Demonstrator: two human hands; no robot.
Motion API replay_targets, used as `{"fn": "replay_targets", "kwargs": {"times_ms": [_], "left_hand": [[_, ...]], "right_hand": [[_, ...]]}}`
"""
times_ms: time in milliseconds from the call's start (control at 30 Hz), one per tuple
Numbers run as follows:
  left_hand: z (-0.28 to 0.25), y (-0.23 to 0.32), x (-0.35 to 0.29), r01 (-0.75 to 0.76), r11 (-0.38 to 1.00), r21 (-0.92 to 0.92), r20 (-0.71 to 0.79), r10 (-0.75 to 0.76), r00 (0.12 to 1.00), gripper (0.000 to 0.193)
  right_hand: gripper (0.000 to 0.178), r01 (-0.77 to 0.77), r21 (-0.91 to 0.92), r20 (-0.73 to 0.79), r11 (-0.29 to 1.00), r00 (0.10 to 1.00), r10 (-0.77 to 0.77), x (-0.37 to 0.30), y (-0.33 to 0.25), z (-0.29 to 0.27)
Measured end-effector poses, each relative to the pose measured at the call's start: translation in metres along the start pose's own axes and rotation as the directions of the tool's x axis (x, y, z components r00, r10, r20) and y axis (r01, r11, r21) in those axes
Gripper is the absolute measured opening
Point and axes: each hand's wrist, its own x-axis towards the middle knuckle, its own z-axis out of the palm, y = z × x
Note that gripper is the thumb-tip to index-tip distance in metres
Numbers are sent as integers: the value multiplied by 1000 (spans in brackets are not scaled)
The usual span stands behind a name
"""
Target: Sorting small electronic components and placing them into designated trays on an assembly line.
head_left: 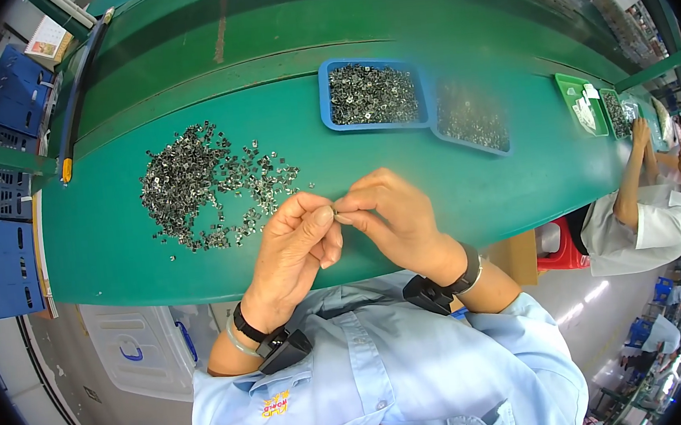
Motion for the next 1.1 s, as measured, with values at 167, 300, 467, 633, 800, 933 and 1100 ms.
{"fn": "replay_targets", "kwargs": {"times_ms": [167, 300, 467, 633, 800, 933, 1100], "left_hand": [[-5, -7, 1, -23, 989, -148, 138, 44, 989, 12], [-5, -7, 1, -43, 991, -124, 133, 60, 989, 12], [-4, 5, 1, -42, 985, 165, 5, 41, 999, 13], [7, 11, -2, -65, 983, 171, -29, 71, 997, 14], [11, 5, -2, -14, 993, -114, 92, 24, 995, 16], [9, 0, 0, 20, 977, -214, 148, 13, 989, 16], [8, 0, -1, 44, 972, -230, 171, -5, 985, 16]], "right_hand": [[19, -17, 82, -17, 996, 1000, 19, -3, -6, 3], [20, -31, 132, -23, 991, 999, 35, -4, -4, 3], [22, 133, -119, 57, 984, 990, -127, 7, -1, -7], [21, 133, -103, 43, 986, 991, -129, 11, 0, -9], [17, -43, 238, -37, 970, 998, 54, 5, -4, -1], [16, -14, 227, -55, 974, 998, 27, 2, -4, 1], [13, 2, 195, -18, 981, 1000, 1, 0, -4, -1]]}}
